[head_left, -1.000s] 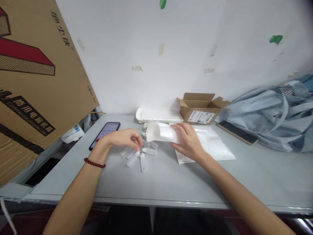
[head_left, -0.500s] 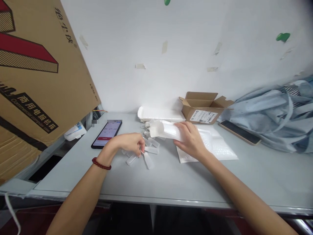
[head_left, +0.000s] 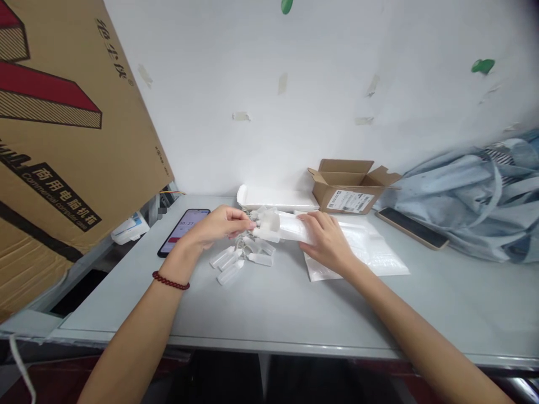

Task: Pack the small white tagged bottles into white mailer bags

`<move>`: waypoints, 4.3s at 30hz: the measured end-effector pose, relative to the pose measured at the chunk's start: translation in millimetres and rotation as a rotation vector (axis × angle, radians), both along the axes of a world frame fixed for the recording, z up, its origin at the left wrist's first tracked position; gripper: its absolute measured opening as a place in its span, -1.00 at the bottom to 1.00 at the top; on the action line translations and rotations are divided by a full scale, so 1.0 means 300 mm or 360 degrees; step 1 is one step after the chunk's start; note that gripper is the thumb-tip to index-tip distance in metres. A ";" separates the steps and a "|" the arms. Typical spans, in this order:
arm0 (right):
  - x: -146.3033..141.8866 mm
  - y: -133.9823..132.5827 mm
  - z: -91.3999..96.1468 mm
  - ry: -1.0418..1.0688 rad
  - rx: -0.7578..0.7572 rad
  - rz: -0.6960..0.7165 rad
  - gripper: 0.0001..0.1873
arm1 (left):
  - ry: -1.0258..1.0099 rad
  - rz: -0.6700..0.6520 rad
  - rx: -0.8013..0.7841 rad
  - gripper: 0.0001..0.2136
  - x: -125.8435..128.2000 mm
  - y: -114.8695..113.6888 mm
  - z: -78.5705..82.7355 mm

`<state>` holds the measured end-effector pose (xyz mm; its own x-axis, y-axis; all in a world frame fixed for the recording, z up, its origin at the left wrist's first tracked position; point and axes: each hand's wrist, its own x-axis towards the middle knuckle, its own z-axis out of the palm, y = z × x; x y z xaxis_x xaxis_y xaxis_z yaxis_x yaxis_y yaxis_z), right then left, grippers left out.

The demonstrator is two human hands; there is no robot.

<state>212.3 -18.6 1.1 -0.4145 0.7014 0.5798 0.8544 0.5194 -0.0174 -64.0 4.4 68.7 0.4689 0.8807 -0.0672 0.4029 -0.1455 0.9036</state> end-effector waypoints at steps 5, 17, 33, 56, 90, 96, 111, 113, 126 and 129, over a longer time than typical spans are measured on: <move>0.001 0.002 0.001 0.0002 -0.0012 -0.0042 -0.48 | -0.0216 0.0329 0.0096 -0.76 -0.003 0.019 -0.008; -0.026 -0.015 -0.004 -0.0039 -0.0064 -0.0006 -0.48 | -0.0004 -0.0029 0.0480 -0.75 0.113 -0.017 -0.081; -0.006 -0.002 0.004 -0.0003 -0.0160 -0.0118 -0.50 | 0.0725 -0.0094 0.0164 -0.88 -0.011 0.057 -0.094; 0.005 0.006 0.000 -0.0010 -0.0125 -0.0104 -0.51 | -0.0404 0.0419 0.0365 -0.90 0.021 0.013 -0.016; -0.002 -0.003 0.009 0.0069 -0.0129 -0.0062 -0.50 | 0.0630 -0.0365 -0.0121 -0.83 -0.038 0.030 -0.044; -0.001 0.002 -0.001 0.0036 -0.0139 -0.0053 -0.47 | 0.0678 -0.0343 -0.0097 -0.92 -0.017 0.025 -0.069; 0.002 0.007 -0.012 0.0002 -0.0129 -0.0062 -0.46 | -0.0460 -0.0058 -0.0076 -0.77 -0.031 0.014 -0.001; 0.003 0.008 -0.013 0.0012 -0.0132 -0.0055 -0.46 | -0.0577 0.0016 -0.0074 -0.77 -0.028 0.020 -0.006; -0.005 -0.009 0.008 0.0202 -0.0067 0.0044 -0.52 | -0.0303 0.0257 0.0001 -0.82 0.069 0.026 -0.095; -0.003 -0.008 0.007 0.0222 -0.0048 0.0041 -0.53 | -0.0078 0.0402 0.0179 -0.85 0.079 0.029 -0.112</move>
<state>211.3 -20.9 3.1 -0.3493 0.7097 0.6118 0.8289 0.5385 -0.1514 -40.2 13.0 35.2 0.2337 0.9708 0.0548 0.3955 -0.1463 0.9067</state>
